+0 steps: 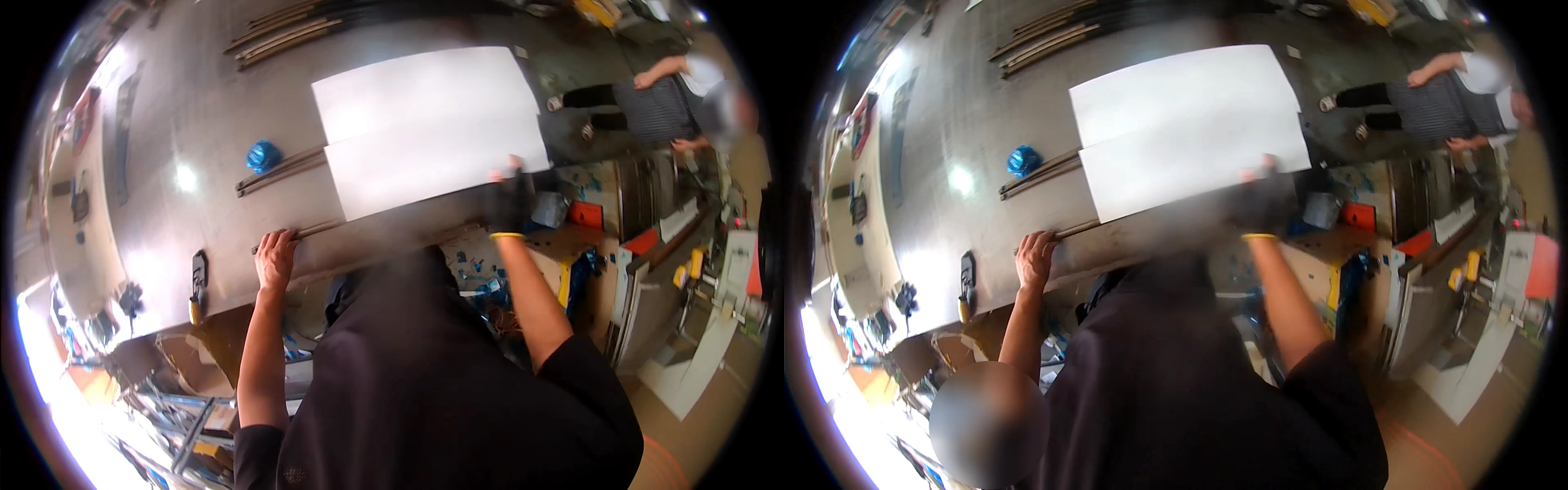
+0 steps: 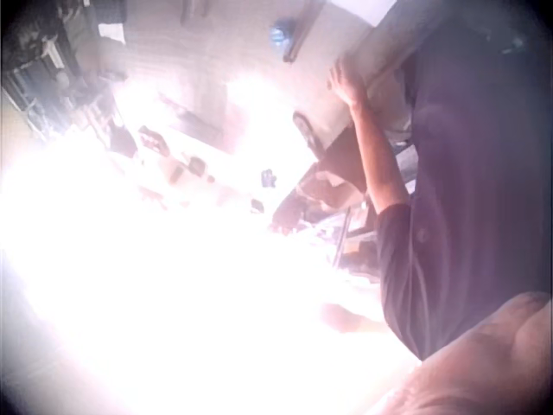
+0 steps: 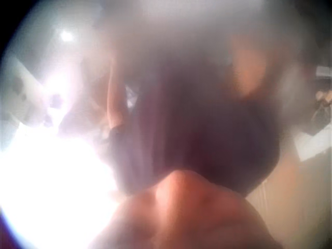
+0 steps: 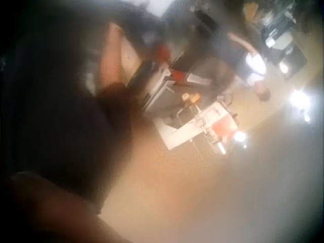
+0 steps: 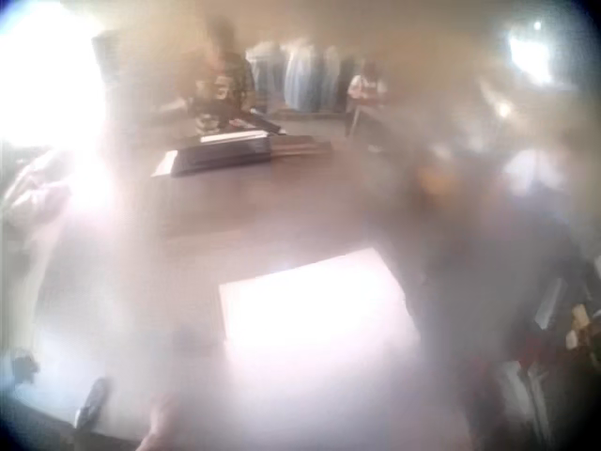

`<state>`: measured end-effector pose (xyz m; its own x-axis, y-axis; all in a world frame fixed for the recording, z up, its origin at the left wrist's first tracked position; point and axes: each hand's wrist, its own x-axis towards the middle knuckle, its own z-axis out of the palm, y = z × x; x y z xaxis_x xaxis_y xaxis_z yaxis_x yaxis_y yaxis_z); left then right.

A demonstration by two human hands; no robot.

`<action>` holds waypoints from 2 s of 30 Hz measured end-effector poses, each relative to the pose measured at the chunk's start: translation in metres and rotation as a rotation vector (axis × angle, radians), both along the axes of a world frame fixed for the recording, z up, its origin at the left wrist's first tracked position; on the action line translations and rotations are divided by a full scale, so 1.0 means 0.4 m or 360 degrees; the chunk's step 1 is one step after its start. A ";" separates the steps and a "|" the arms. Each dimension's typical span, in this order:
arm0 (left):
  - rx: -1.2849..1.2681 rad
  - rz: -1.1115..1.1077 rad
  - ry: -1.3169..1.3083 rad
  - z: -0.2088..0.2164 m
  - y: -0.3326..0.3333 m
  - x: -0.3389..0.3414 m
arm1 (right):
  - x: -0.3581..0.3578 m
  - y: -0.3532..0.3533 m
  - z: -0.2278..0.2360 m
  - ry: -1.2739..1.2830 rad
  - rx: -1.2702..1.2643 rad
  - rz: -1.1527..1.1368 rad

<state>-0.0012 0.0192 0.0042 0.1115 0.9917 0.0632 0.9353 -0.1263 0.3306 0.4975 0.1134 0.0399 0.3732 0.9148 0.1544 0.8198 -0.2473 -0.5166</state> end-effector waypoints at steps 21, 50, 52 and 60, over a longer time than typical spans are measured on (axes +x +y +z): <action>0.0038 -0.0037 0.0078 -0.013 0.030 0.012 | 0.384 0.158 -0.241 -0.0360 -0.0150 0.0116; 0.0213 -0.0026 -0.0147 -0.022 0.035 0.003 | -0.543 -0.021 -0.057 0.0315 -0.0297 0.1118; 0.0219 -0.0033 -0.0138 -0.025 0.036 0.010 | -0.530 -0.003 -0.069 0.0342 -0.0348 0.1140; 0.0075 0.0051 -0.0154 -0.015 0.029 0.034 | -0.115 0.133 -0.186 0.0314 -0.0383 0.0245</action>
<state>0.0123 0.0307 -0.0016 0.0709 0.9904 0.1190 0.9032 -0.1143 0.4138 0.4514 0.1666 -0.0343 0.2295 0.9640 -0.1341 0.7470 -0.2627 -0.6107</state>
